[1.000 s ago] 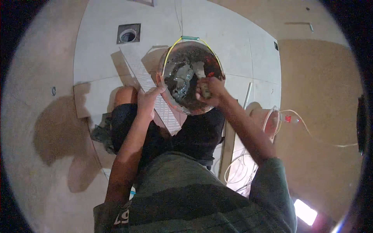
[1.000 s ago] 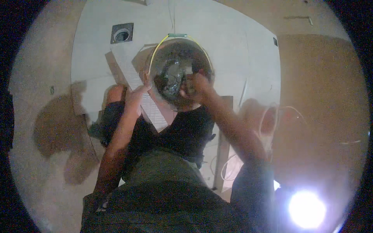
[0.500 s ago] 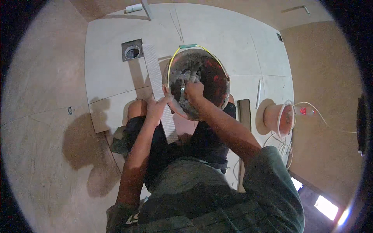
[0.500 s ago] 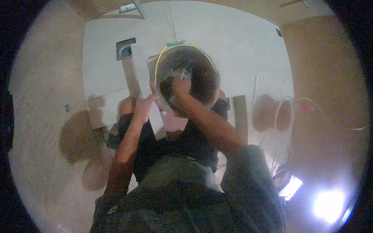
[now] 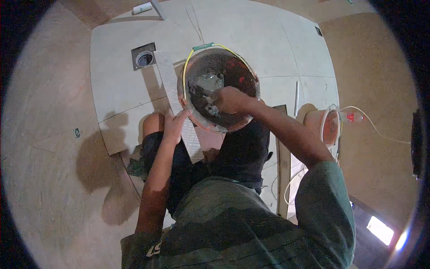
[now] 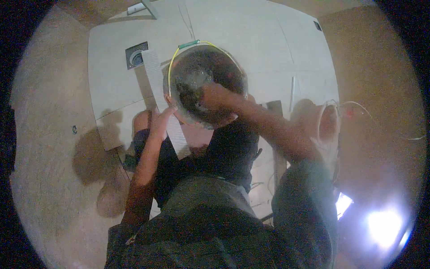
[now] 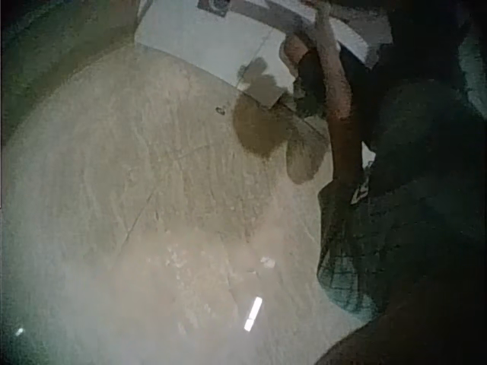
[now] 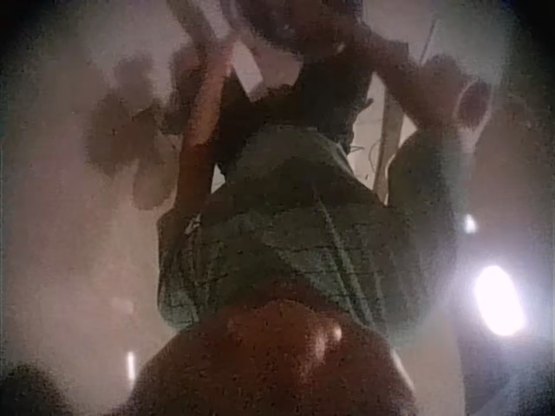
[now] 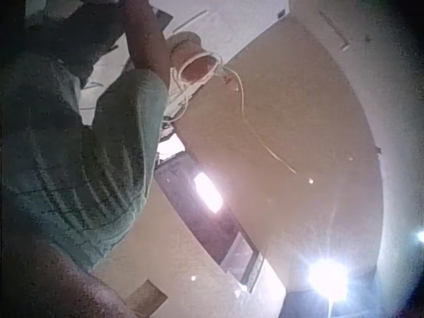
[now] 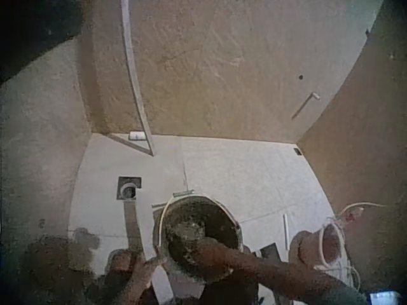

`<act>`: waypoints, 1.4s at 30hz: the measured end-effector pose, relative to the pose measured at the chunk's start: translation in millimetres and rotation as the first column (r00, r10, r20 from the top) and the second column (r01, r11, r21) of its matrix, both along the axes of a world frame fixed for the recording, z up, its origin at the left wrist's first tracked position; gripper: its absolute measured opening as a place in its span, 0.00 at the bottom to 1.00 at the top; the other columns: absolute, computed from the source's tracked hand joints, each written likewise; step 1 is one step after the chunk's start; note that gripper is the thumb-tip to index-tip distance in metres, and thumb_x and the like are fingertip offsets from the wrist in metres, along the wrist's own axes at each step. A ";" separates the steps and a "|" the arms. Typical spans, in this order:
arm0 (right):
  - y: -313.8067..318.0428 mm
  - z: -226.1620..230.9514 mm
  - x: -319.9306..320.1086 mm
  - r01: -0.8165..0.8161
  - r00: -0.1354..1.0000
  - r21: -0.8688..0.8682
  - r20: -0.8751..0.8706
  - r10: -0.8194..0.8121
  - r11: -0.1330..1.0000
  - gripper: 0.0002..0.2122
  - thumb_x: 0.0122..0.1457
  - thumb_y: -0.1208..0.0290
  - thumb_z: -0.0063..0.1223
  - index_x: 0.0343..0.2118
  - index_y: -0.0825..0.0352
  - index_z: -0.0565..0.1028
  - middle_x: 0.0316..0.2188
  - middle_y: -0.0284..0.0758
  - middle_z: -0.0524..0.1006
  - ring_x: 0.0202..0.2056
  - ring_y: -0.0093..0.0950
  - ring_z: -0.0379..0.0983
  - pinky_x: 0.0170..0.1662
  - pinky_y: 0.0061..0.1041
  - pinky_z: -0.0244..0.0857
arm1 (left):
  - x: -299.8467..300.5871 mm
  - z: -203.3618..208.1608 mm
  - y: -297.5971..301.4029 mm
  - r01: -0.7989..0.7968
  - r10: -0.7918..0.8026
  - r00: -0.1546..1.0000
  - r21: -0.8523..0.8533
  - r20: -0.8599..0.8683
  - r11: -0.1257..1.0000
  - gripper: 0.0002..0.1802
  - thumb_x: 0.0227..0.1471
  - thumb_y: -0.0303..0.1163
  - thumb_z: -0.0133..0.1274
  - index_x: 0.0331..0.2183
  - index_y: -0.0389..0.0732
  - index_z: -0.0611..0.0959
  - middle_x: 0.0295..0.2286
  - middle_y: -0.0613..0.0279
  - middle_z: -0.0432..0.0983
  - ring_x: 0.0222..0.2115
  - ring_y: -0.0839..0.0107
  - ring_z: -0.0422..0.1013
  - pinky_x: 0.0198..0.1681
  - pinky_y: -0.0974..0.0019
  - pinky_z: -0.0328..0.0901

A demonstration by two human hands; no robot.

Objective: The person applies mortar to the back of a thin tile strip using a putty knife and then presses the tile into place along the wall base.

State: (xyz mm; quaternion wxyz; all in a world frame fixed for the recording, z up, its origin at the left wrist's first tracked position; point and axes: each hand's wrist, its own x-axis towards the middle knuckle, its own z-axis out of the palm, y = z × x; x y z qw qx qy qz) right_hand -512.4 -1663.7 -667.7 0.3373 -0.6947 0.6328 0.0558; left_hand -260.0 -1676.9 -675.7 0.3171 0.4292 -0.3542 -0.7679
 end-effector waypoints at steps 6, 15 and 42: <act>21.0 107.8 4.3 -0.055 0.977 0.053 -0.201 0.065 0.997 0.15 0.55 0.59 0.48 0.41 0.59 0.80 0.32 0.48 0.79 0.37 0.48 0.77 0.40 0.44 0.71 | 13.6 5.7 4.2 0.048 -0.049 0.995 0.011 0.092 0.999 0.29 0.53 0.31 0.59 0.54 0.35 0.70 0.48 0.59 0.71 0.49 0.69 0.68 0.53 0.63 0.62; 26.9 108.8 78.4 0.200 0.976 -0.051 -0.073 -0.203 0.979 0.18 0.52 0.54 0.56 0.33 0.67 0.82 0.29 0.49 0.80 0.33 0.48 0.79 0.38 0.44 0.74 | 10.7 -17.3 9.5 0.045 -0.057 0.996 0.179 0.063 0.983 0.30 0.53 0.34 0.60 0.55 0.36 0.70 0.48 0.61 0.71 0.49 0.69 0.67 0.55 0.62 0.60; 30.2 54.0 47.0 0.352 0.935 -0.114 -0.002 -0.354 0.929 0.15 0.47 0.60 0.60 0.29 0.69 0.81 0.26 0.48 0.80 0.31 0.46 0.79 0.37 0.43 0.74 | 11.2 -29.8 11.9 0.057 -0.075 0.995 0.224 0.072 0.973 0.34 0.51 0.38 0.62 0.56 0.37 0.69 0.49 0.60 0.71 0.49 0.67 0.68 0.53 0.62 0.62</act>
